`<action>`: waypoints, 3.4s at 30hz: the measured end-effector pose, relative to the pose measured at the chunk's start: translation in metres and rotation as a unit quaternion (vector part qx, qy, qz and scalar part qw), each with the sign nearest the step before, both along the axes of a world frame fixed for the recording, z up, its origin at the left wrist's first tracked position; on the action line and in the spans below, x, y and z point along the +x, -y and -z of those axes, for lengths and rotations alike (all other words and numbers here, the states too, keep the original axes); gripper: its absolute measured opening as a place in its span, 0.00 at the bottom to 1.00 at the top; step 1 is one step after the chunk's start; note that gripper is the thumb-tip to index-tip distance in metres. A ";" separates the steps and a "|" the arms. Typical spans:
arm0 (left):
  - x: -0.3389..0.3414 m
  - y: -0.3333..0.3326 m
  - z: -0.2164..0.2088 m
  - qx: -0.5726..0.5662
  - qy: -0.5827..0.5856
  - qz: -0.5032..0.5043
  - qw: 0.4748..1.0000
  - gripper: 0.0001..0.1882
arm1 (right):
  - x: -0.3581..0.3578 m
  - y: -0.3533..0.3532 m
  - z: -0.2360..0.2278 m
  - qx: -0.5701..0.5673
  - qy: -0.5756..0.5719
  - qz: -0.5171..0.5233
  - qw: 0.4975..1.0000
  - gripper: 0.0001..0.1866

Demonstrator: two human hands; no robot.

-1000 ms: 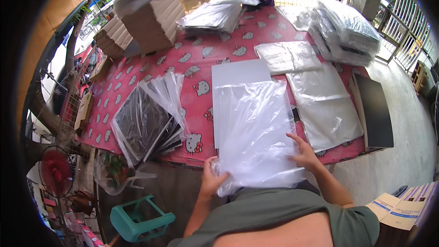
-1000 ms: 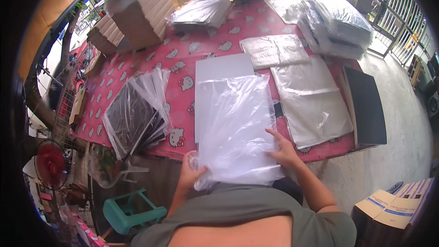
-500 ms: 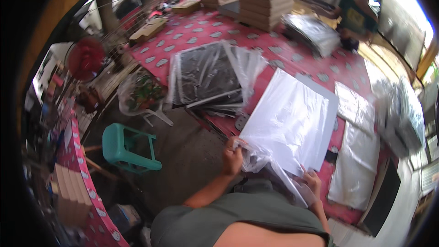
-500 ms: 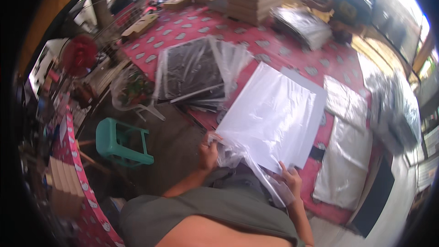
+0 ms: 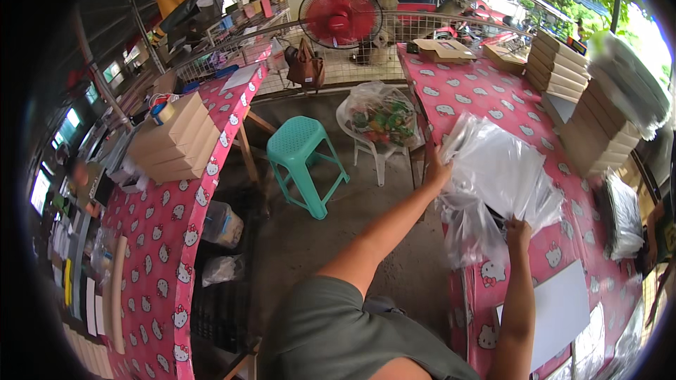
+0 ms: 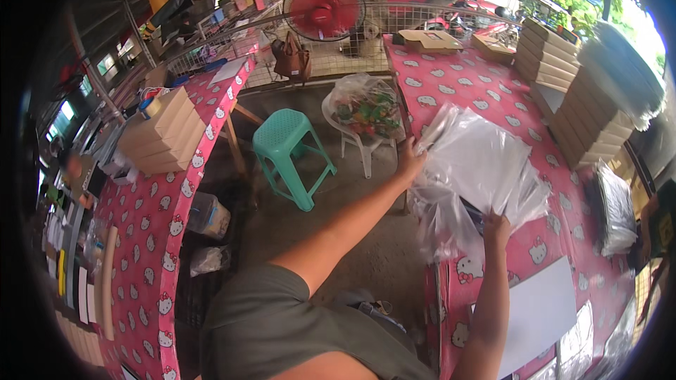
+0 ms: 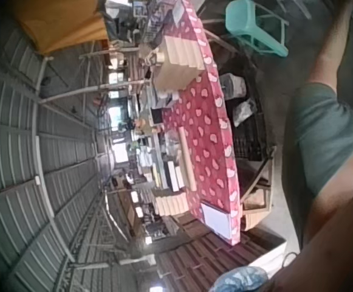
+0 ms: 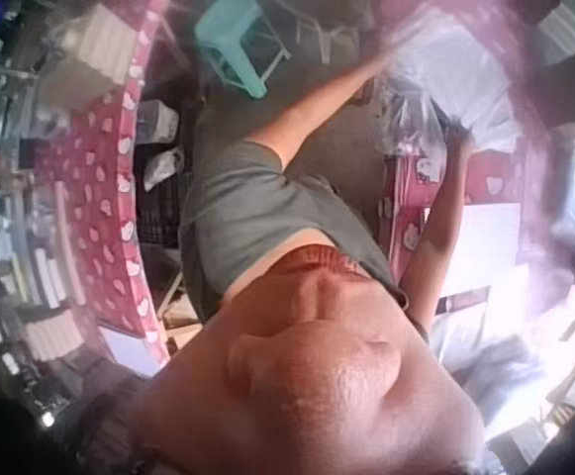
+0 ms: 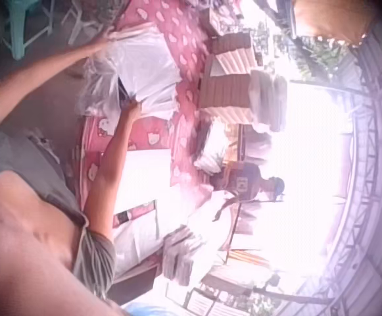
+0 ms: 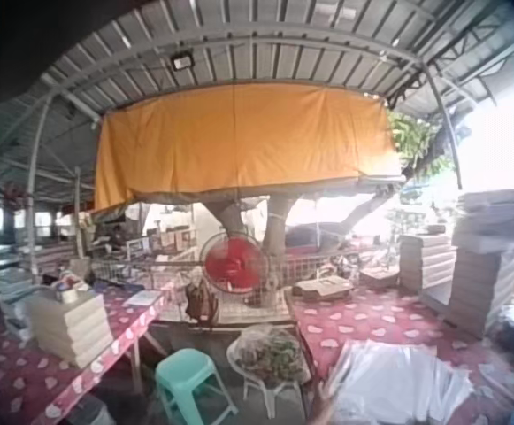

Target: The person puts flat black and white items into individual plastic bags and then places the bagged items onto a stack on a table.

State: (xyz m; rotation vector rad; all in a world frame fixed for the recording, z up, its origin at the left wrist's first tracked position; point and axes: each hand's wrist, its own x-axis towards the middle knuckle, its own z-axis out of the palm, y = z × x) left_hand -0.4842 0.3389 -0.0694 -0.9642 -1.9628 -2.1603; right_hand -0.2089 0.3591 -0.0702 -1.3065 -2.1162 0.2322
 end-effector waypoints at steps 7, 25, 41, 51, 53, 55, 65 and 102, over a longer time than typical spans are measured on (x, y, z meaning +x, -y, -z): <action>0.051 0.069 -0.059 -0.321 0.158 0.432 0.828 0.25 | 0.025 0.073 -0.101 -0.046 0.045 -0.037 0.997 0.58; 0.205 0.170 -0.146 -0.049 -0.291 0.801 0.521 0.31 | 0.081 0.270 -0.178 0.002 -0.131 0.132 0.983 0.12; 0.188 0.198 -0.162 -0.072 0.003 0.870 0.487 0.15 | 0.079 0.343 -0.170 -0.016 -0.265 0.384 0.885 0.03; 0.226 0.202 -0.107 -0.147 0.415 0.809 0.390 0.08 | 0.095 0.318 -0.123 0.139 -0.182 0.382 0.895 0.02; 0.232 0.207 -0.102 -0.109 0.394 0.803 0.434 0.08 | 0.103 0.319 -0.118 0.129 -0.148 0.379 0.904 0.02; 0.230 0.208 -0.103 -0.137 0.441 0.802 0.379 0.07 | 0.110 0.316 -0.117 0.123 -0.129 0.377 0.909 0.04; 0.227 0.157 -0.104 -0.227 0.154 0.949 0.154 0.11 | 0.136 0.322 -0.133 -0.360 -0.287 0.065 0.885 0.07; 0.247 0.136 -0.055 -0.211 0.087 0.972 0.052 0.15 | 0.196 0.366 -0.052 -0.186 -0.650 0.307 0.670 0.16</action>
